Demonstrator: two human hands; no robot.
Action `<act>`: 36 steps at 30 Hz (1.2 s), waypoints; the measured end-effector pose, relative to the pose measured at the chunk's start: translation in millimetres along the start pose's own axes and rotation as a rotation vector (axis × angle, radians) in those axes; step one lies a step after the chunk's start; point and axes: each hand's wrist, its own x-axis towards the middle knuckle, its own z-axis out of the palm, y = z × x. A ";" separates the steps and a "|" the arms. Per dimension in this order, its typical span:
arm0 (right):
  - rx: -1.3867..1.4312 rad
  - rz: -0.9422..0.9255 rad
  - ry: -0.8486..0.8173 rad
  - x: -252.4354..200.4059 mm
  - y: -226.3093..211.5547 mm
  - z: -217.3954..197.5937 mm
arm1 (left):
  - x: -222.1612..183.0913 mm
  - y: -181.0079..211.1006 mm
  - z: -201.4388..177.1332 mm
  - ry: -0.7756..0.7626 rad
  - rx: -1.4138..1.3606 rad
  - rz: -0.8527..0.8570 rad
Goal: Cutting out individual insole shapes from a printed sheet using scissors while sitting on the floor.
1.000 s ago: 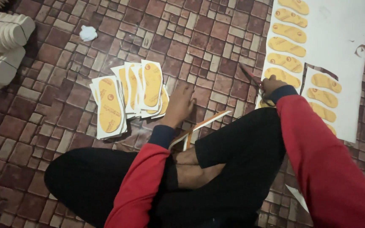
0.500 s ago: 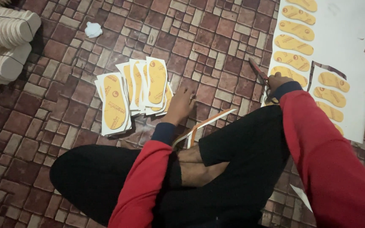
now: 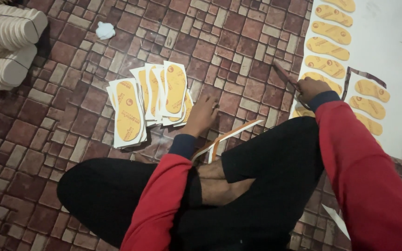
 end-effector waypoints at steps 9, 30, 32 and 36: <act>0.454 -0.094 0.214 18.5 -83.2 -80.5 | -7.0 26.8 -27.6 0.031 -0.014 0.037; 0.285 -0.066 0.049 -31.2 -174.6 -100.3 | 1.9 -9.4 8.9 0.056 -0.021 0.017; 0.266 -0.055 0.045 -29.8 -171.8 -100.2 | 1.0 -8.3 7.4 0.101 0.057 0.014; 0.246 -0.062 0.069 1.0 -161.0 -75.7 | -12.8 19.2 -46.6 0.280 0.389 -0.004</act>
